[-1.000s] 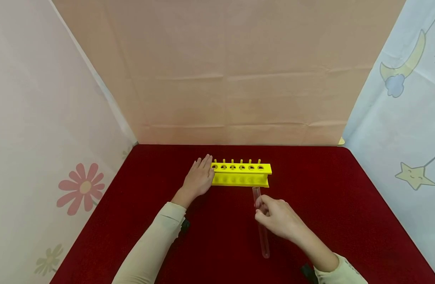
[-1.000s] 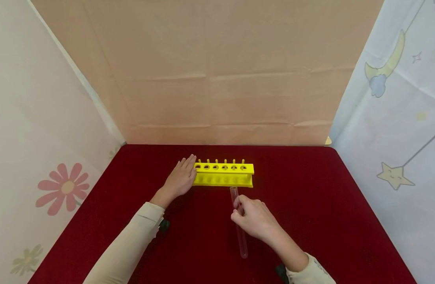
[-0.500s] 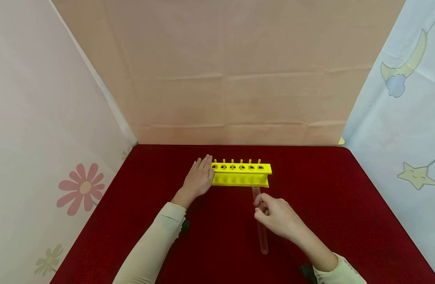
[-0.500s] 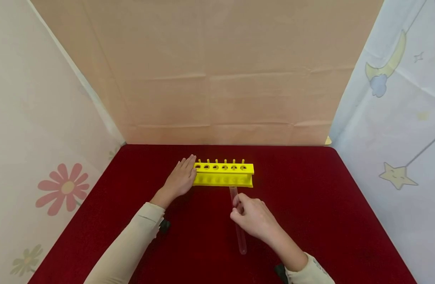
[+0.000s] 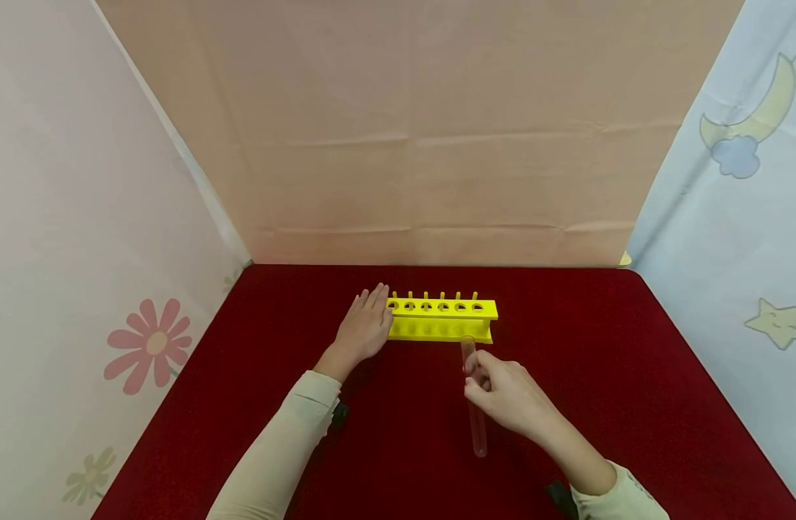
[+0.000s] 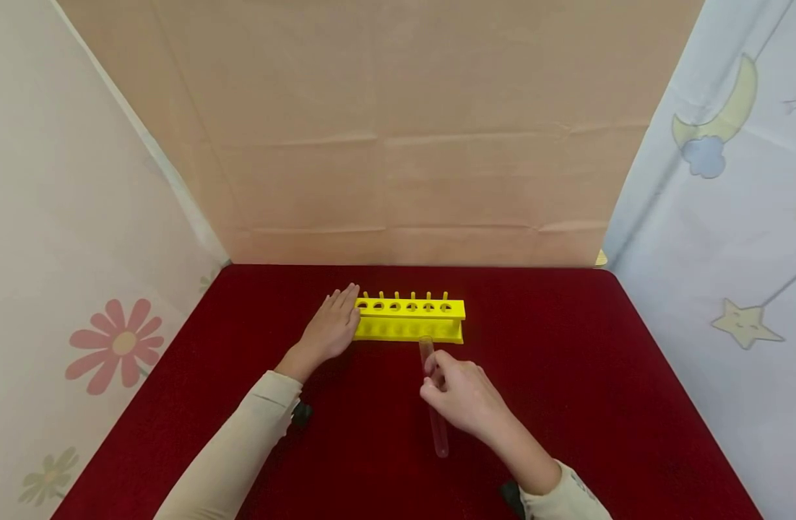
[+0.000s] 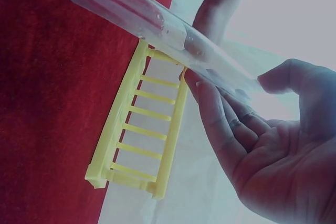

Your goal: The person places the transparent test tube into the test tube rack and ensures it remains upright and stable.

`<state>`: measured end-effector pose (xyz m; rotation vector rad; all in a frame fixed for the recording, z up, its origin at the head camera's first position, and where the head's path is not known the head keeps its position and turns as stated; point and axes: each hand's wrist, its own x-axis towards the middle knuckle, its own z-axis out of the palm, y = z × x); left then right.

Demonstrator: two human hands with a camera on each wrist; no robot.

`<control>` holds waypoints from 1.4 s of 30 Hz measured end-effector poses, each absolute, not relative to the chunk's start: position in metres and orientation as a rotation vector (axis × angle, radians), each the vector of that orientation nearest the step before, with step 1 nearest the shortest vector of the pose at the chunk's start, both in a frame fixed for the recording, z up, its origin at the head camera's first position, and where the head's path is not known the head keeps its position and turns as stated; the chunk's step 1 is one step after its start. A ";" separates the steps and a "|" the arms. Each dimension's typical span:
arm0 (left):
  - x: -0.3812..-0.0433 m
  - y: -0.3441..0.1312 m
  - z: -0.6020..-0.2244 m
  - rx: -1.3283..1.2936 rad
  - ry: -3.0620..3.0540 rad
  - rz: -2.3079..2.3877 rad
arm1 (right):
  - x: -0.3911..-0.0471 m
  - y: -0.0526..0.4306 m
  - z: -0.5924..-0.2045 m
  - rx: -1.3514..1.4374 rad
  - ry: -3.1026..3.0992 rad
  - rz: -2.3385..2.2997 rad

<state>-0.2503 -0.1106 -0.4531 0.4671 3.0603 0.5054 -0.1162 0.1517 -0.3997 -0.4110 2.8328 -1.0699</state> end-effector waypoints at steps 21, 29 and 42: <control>-0.251 -0.111 -0.456 0.493 3.068 0.492 | -0.120 0.147 -0.395 -0.397 2.864 -1.069; -0.251 -0.111 -0.455 0.492 3.069 0.471 | -0.122 0.145 -0.393 -0.394 2.865 -1.078; -0.250 -0.110 -0.455 0.465 3.069 0.443 | -0.126 0.143 -0.391 -0.386 2.880 -1.094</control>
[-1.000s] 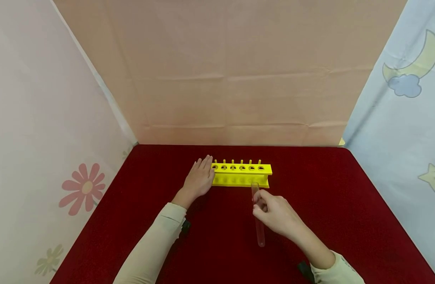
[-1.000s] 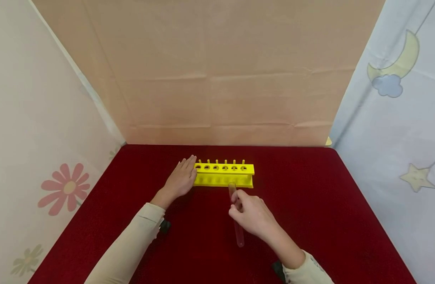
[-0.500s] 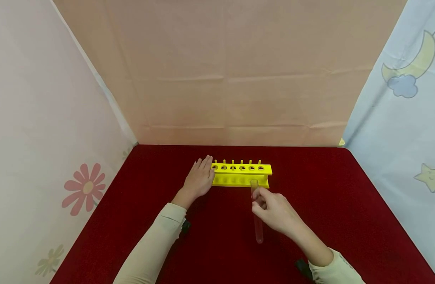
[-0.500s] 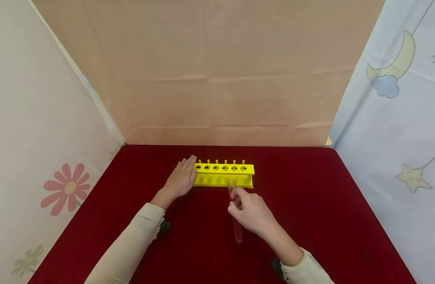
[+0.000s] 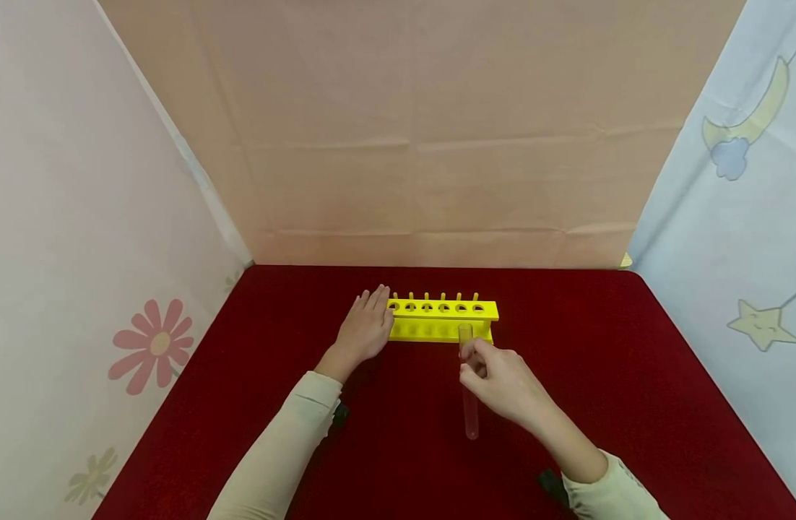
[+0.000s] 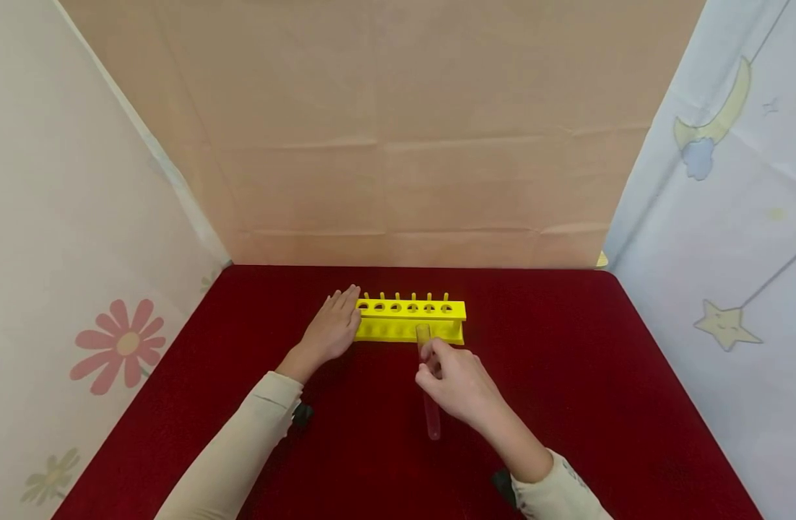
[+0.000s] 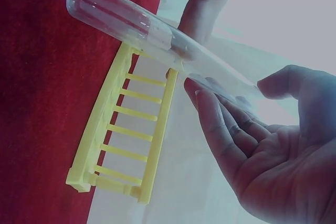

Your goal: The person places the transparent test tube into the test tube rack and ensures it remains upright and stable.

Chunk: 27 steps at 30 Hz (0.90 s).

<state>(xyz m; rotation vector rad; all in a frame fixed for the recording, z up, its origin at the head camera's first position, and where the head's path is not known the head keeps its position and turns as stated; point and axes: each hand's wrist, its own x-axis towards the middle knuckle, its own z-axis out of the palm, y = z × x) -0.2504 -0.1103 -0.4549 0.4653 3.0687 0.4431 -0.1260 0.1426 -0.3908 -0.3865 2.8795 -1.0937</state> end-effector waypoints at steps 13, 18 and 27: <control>-0.250 -0.110 -0.453 0.460 3.065 0.434 | -0.132 0.141 -0.388 -0.420 2.890 -1.113; -0.251 -0.110 -0.454 0.460 3.070 0.450 | -0.134 0.140 -0.386 -0.420 2.888 -1.109; -0.251 -0.109 -0.451 0.466 3.064 0.445 | -0.138 0.139 -0.378 -0.427 2.894 -1.111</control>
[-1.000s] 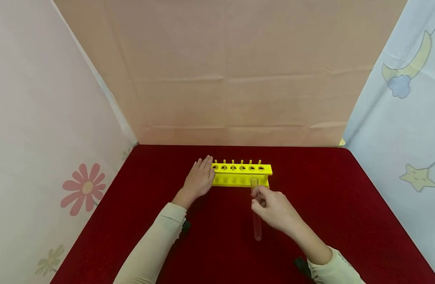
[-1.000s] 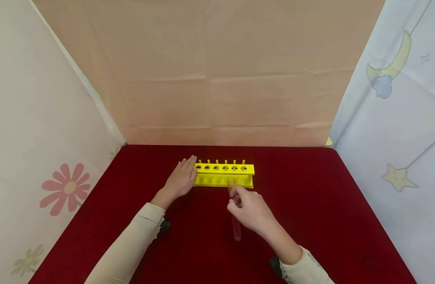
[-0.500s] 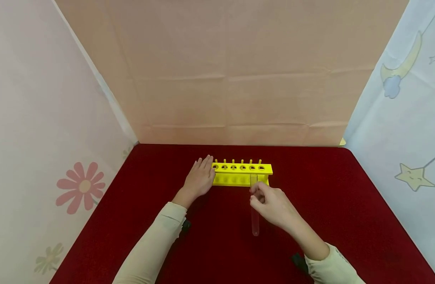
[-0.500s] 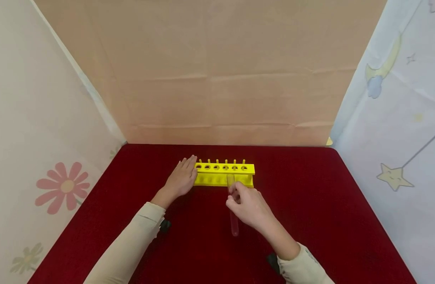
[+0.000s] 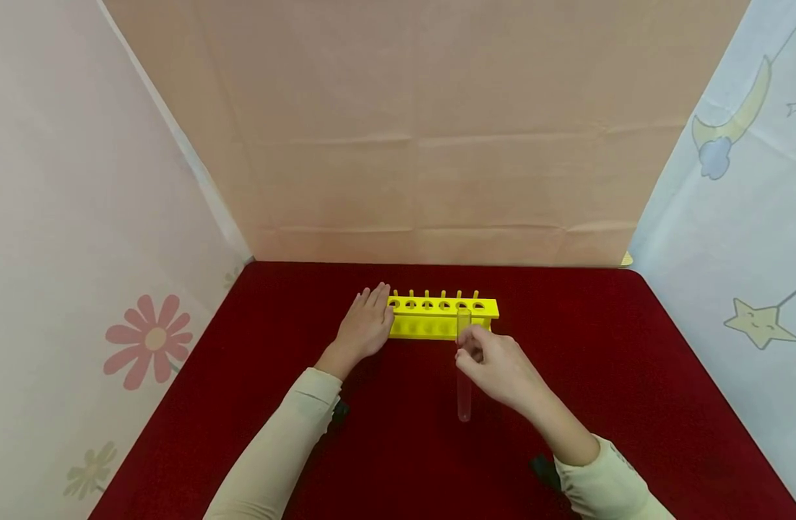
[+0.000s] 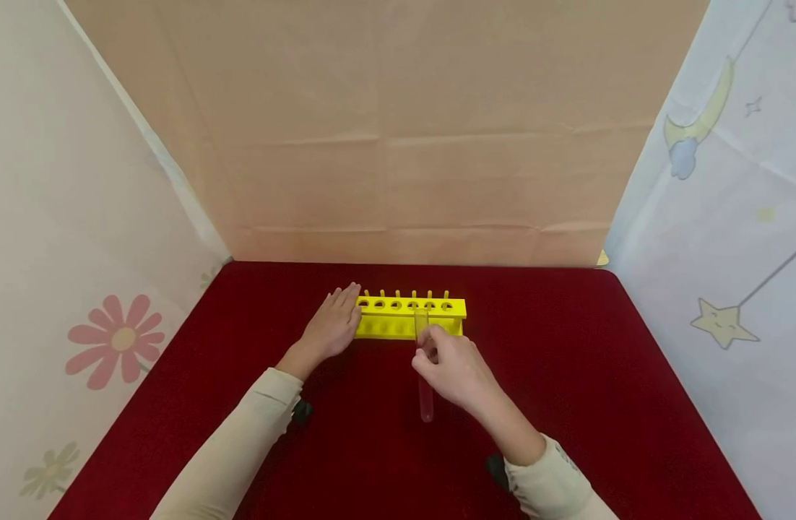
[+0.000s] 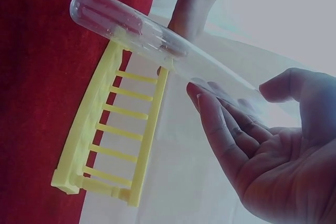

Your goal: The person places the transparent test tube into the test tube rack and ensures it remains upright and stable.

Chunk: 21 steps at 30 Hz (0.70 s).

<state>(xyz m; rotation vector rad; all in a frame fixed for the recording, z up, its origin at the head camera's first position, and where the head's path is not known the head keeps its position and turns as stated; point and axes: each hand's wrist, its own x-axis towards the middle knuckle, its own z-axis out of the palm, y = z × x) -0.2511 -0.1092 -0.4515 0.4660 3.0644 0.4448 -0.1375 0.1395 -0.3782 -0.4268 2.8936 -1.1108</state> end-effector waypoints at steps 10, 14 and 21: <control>-0.251 -0.107 -0.451 0.463 3.063 0.444 | -0.143 0.142 -0.368 -0.434 2.904 -1.132; -0.251 -0.107 -0.451 0.480 3.067 0.459 | -0.145 0.143 -0.365 -0.448 2.912 -1.136; -0.249 -0.109 -0.452 0.467 3.056 0.474 | -0.152 0.141 -0.361 -0.464 2.943 -1.139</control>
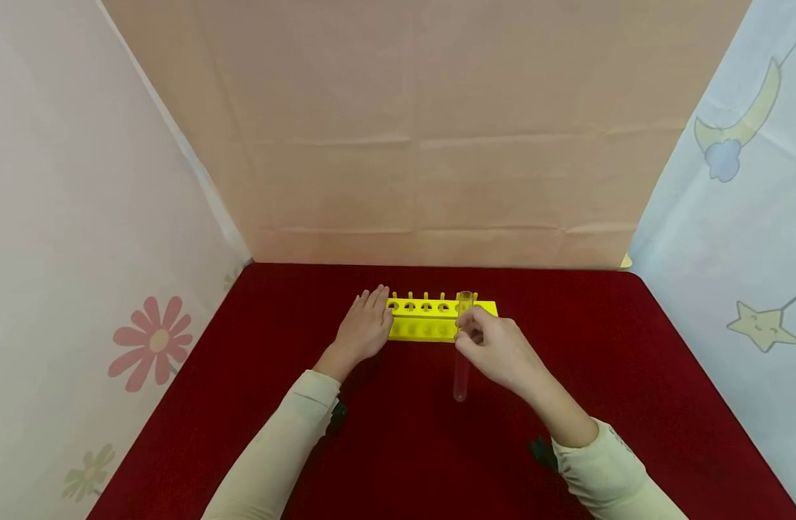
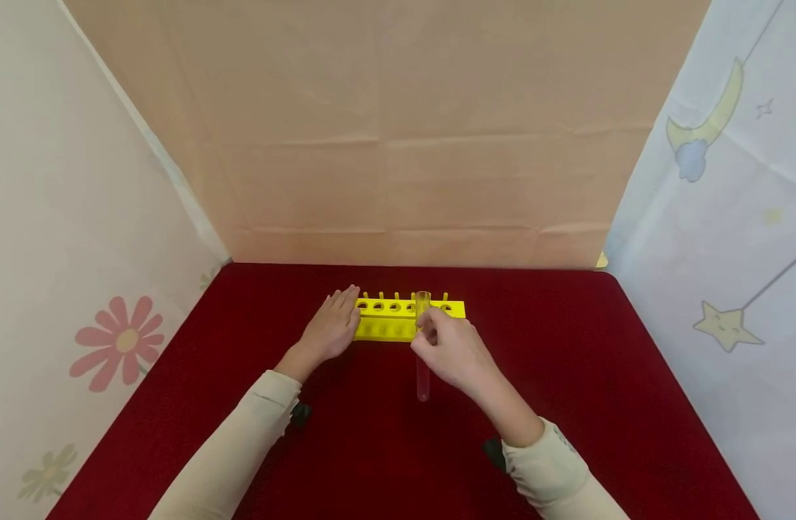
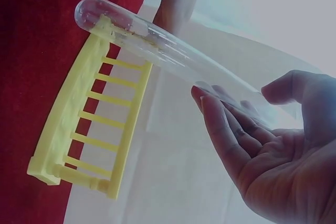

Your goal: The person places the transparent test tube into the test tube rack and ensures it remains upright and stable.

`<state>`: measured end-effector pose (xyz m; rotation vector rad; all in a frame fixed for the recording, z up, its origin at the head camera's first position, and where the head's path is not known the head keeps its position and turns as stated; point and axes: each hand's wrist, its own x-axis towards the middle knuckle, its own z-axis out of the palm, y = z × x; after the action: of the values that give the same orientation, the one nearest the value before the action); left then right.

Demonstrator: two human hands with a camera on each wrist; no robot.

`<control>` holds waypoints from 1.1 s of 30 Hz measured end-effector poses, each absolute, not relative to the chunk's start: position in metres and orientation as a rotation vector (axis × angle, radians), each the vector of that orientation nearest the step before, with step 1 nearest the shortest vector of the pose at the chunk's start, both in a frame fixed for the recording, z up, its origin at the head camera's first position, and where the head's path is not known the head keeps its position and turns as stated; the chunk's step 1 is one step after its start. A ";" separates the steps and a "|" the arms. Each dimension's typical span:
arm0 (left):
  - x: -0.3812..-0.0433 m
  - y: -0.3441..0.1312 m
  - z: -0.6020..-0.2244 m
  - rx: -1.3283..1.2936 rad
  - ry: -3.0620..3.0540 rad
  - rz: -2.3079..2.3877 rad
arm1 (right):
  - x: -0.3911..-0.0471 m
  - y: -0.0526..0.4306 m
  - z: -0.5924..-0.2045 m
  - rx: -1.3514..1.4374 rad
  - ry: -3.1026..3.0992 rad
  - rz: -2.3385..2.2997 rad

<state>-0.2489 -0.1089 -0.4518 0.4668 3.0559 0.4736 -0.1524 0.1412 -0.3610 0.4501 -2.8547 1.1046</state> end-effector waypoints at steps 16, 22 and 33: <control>-0.249 -0.111 -0.451 0.485 3.053 0.456 | -0.173 0.137 -0.350 0.450 -2.824 1.140; -0.249 -0.112 -0.448 0.492 3.049 0.446 | -0.179 0.134 -0.343 0.438 -2.818 1.174; -0.252 -0.114 -0.450 0.517 3.048 0.441 | -0.187 0.132 -0.335 0.466 -2.789 1.200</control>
<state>-0.2517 -0.1144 -0.4505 0.5169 3.0475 0.4405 -0.1869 0.1318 -0.3345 0.4664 -2.7891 1.1997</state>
